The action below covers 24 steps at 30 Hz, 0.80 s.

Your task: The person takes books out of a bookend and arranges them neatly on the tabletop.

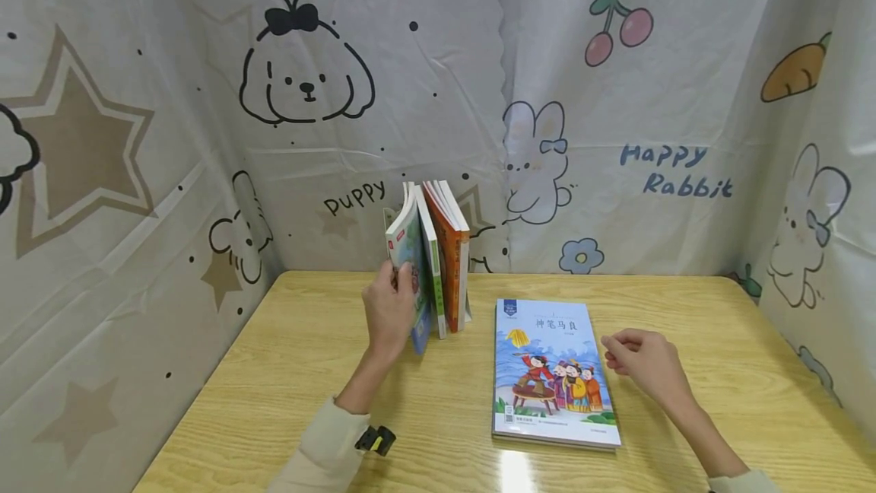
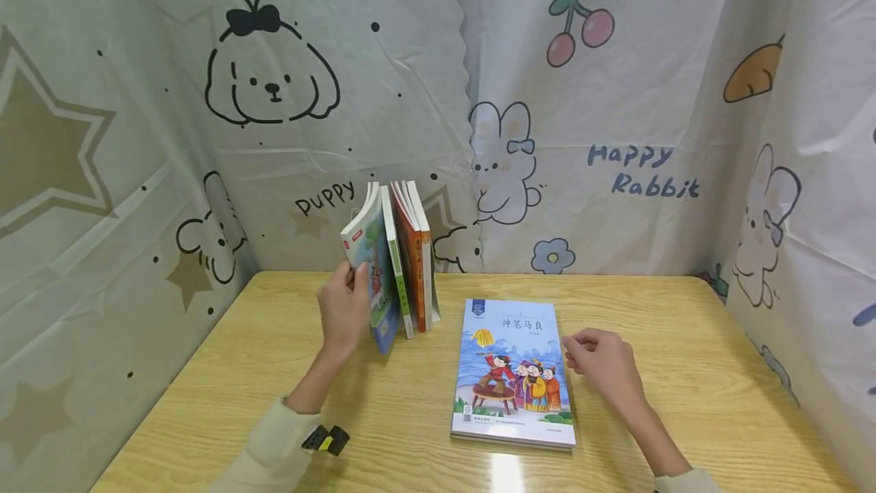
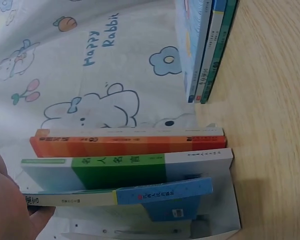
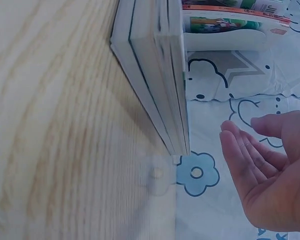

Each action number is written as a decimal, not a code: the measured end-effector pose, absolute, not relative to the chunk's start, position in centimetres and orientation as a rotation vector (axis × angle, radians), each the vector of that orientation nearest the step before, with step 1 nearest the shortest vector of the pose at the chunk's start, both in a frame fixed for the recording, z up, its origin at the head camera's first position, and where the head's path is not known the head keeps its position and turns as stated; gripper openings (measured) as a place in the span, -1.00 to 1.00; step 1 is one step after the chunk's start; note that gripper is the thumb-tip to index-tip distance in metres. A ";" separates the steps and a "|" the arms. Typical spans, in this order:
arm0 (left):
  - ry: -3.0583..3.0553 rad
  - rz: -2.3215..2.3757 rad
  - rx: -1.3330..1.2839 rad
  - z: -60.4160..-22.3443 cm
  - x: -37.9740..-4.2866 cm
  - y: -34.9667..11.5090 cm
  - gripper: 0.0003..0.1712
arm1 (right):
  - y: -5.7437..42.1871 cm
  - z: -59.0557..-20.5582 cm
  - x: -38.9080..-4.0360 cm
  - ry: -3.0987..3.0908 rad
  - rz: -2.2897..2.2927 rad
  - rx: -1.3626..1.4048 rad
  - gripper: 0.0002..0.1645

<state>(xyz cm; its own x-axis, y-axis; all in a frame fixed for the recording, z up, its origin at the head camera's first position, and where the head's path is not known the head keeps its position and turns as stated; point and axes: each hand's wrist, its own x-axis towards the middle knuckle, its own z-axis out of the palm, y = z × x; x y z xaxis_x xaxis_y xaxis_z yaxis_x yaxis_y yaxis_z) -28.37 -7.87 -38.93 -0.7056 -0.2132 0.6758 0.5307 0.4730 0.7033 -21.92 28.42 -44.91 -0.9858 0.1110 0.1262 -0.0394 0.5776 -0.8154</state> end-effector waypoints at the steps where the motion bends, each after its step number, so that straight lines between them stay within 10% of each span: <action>1: -1.981 -1.290 -0.265 -38.8 -28.2 -7.9 -0.71 | 28.4 -44.9 -22.0 -2.622 1.384 -0.047 -0.63; 24: -1.755 -1.195 -0.347 -33.9 -24.4 -9.0 -0.77 | 27.8 -44.7 -22.1 -2.461 1.376 0.123 -0.58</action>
